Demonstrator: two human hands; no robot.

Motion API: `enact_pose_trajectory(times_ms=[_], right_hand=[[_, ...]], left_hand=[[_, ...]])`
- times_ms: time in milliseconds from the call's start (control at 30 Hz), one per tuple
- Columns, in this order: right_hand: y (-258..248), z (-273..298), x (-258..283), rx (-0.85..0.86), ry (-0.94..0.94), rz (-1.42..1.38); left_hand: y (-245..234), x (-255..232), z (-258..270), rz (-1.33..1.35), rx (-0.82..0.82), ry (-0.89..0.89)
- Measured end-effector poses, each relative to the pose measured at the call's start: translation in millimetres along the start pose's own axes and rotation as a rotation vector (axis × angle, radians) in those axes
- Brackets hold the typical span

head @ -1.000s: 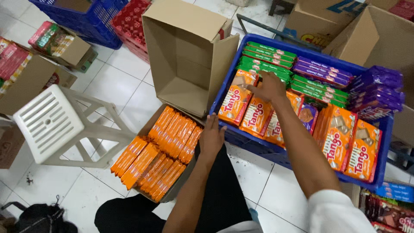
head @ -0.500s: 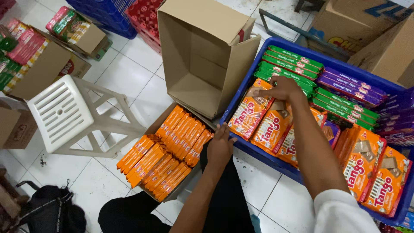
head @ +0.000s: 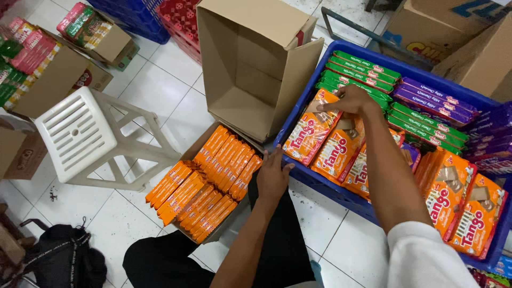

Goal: The person sits on a stool and transfers stacks of orange and green snack packets from a cardboard box into a blue plastic crate. They repeatedly pick up bundles of snacks and place them into the crate, organizing them in neat rows.

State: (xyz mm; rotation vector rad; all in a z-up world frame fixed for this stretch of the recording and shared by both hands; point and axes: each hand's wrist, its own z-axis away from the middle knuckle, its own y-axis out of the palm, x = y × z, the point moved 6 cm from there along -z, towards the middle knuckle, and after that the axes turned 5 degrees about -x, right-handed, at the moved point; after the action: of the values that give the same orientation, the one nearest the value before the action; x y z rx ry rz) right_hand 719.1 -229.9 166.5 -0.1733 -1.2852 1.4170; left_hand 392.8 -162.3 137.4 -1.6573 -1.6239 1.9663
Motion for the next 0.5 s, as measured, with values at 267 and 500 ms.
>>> enact_pose_trajectory(times_ms=[267, 500], right_hand=[[2.8, -6.6, 0.7, -0.02, -0.105, -0.107], [-12.3, 35.6, 21.9, -0.086, -0.181, -0.315]], left_hand=[[-10.5, 4.4, -0.2, 0.055, -0.061, -0.065], [-11.4, 4.6, -1.5, 0.054, -0.072, -0.052]])
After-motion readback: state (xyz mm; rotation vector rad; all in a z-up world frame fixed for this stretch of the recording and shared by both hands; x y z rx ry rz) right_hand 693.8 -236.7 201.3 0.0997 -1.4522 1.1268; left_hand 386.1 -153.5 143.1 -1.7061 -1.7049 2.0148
